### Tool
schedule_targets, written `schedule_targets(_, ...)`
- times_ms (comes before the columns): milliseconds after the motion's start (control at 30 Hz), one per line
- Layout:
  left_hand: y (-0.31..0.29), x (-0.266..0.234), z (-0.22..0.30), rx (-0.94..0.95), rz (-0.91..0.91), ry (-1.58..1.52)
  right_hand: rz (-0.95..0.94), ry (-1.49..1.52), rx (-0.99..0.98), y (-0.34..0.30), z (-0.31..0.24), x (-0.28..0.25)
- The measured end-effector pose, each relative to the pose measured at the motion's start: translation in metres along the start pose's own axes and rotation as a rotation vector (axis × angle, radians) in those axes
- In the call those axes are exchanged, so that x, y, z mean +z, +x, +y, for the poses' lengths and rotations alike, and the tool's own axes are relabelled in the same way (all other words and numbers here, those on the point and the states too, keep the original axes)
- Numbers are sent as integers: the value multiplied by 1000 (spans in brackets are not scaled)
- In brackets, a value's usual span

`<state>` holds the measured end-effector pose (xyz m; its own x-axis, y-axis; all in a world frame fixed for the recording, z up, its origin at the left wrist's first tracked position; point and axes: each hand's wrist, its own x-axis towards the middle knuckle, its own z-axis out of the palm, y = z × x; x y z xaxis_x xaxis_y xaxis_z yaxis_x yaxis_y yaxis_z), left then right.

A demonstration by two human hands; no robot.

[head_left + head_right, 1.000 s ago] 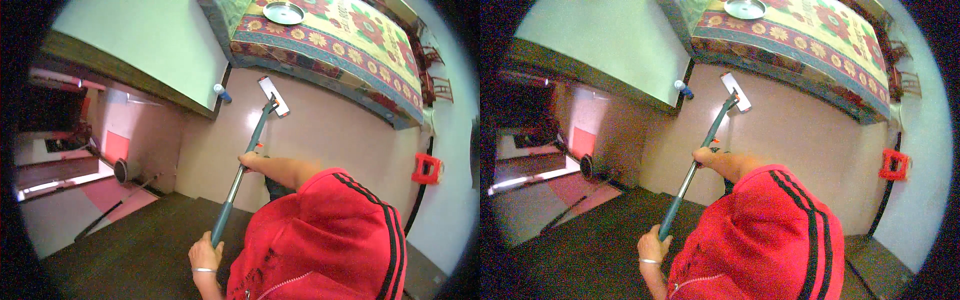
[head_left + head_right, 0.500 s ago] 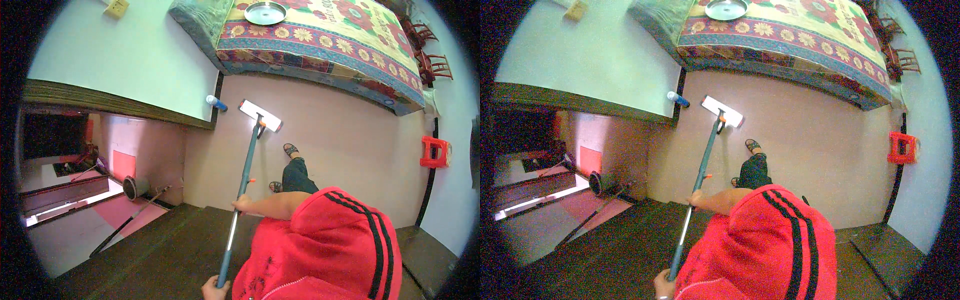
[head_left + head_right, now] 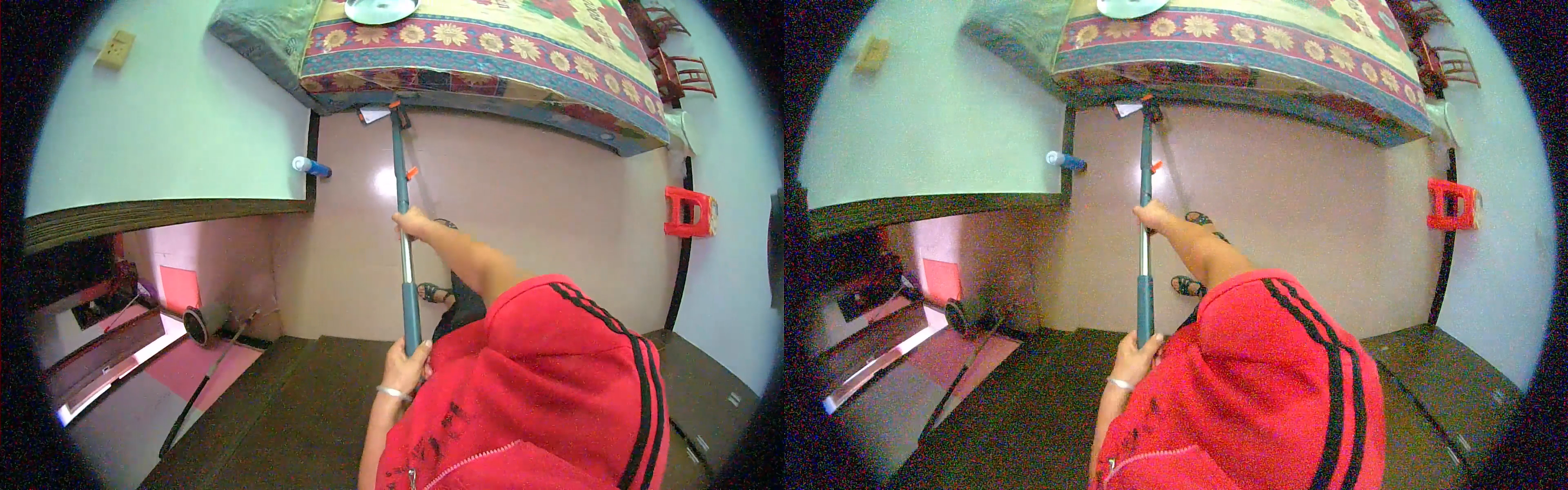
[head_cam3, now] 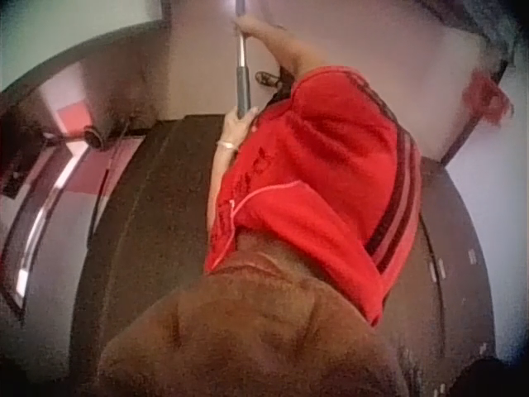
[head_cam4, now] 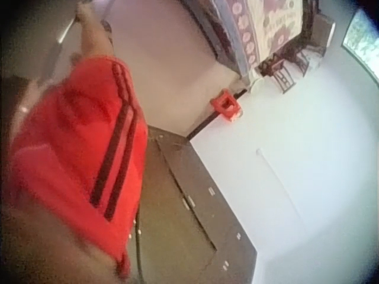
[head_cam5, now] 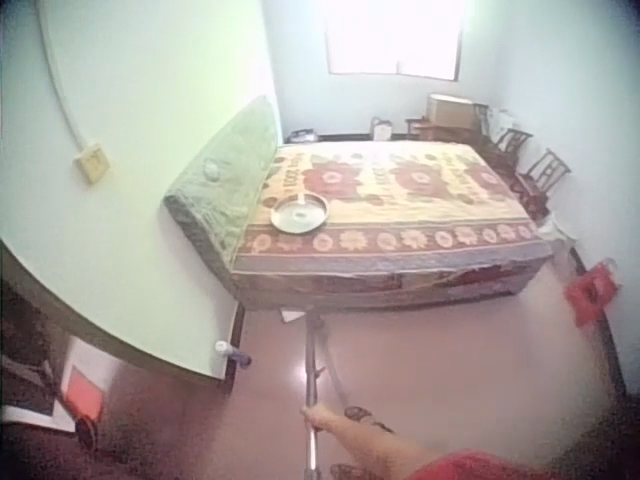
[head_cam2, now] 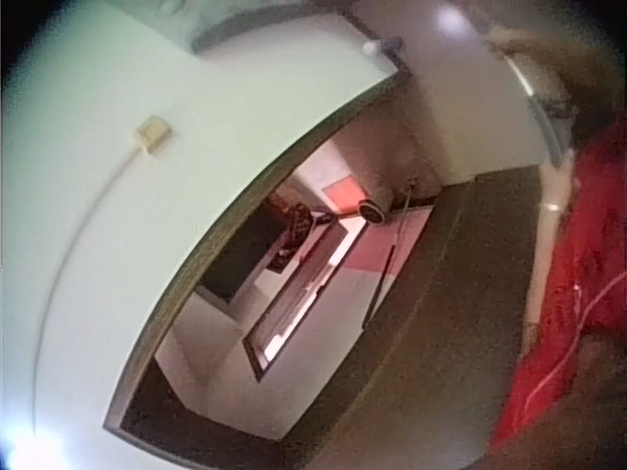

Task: The person cleans the floor of a room using a flat mop.

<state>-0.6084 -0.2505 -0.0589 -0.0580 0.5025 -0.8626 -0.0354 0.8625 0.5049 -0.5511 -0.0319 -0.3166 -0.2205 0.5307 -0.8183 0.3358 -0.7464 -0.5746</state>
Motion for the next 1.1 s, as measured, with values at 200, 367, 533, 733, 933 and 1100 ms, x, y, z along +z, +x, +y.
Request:
schedule_targets(200,-94,-66,-20,-186,-145,135,-292,309,148,-102,61,37)
schedule_targets(367,-182,-107,-26,-353,-248,29,-526,649,342,-190,99,59)
schedule_targets(533,-168,-105,-32,-368,-201,-280,-222,248,164,-166,78,40)
schedule_targets(733,-152,-116,4,-452,-369,-666,-204,290,54,-177,45,33)
schedule_targets(933,-127,-235,-212,-516,85,665,-386,637,342,-145,123,88)
schedule_targets(1100,-128,-169,-221,-528,172,961,-322,552,487,-117,162,142)
